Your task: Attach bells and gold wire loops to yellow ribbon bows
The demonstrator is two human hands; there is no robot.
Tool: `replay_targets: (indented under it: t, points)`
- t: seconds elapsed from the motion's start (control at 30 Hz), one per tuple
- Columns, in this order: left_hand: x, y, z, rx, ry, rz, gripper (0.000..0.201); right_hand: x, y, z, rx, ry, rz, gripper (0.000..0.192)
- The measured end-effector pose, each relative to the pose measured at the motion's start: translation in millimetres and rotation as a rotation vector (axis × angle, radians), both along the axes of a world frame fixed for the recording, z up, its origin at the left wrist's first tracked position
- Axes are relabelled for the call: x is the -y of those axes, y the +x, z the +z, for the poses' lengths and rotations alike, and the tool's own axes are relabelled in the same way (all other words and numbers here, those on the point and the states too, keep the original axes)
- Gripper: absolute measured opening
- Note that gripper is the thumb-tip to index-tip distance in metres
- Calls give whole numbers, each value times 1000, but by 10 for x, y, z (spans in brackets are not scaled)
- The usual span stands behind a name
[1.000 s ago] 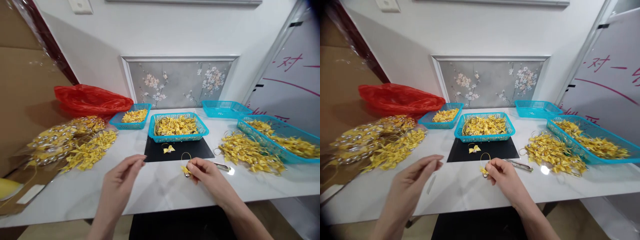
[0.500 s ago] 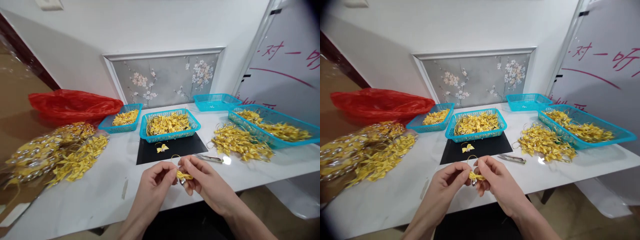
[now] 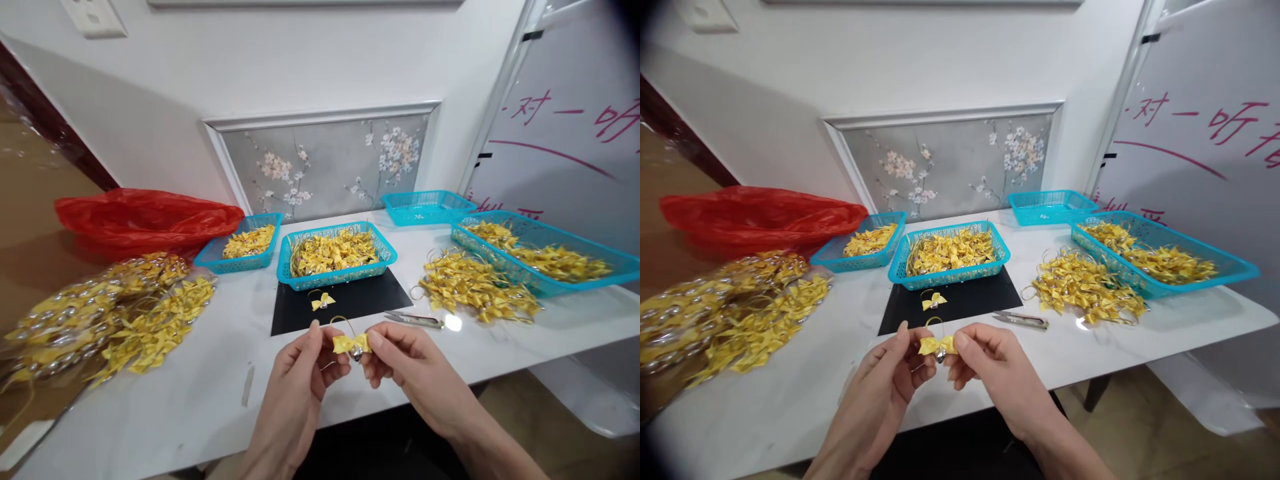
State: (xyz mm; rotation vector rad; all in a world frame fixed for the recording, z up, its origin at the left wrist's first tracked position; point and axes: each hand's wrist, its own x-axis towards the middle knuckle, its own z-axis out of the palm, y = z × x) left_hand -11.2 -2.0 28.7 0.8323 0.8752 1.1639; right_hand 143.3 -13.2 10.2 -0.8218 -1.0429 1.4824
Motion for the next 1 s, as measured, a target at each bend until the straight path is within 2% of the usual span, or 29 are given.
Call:
replay_targets:
  t: [0.1, 0.2, 0.33, 0.4, 0.53, 0.63, 0.7, 0.8, 0.9, 1.0]
  points:
    - [-6, -8, -9, -9, 2, -1, 25, -9, -20, -25, 31, 11, -14, 33]
    - [-35, -7, -21, -50, -12, -13, 23, -33, -45, -36, 237, 94, -77, 36]
    - [-92, -9, -65, -122, -68, 59, 31, -173, 85, -49, 491, 188, -266, 37]
    - [-114, -24, -93, -166, -80, 89, 35, -277, 307, -65, 631, 232, -441, 35]
    - [-129, -80, -139, -203, -72, 111, 33, -453, 967, -139, 929, 271, -897, 29]
    - [-140, -135, -182, -165, -53, 154, 31, -538, 1399, -220, 1127, 296, -1092, 30]
    - [-151, -172, -220, -140, -48, 187, 30, -571, 1562, -270, 1241, 332, -1090, 28]
    - [-166, -217, -278, -112, -49, 234, 27, -589, 1581, -320, 1347, 404, -1038, 30]
    - [-177, -246, -315, -96, -48, 253, 25, -601, 1374, -315, 1370, 499, -985, 34]
    - [-189, -273, -319, -89, -40, 253, 23, -646, 1064, -222, 1346, 591, -835, 32]
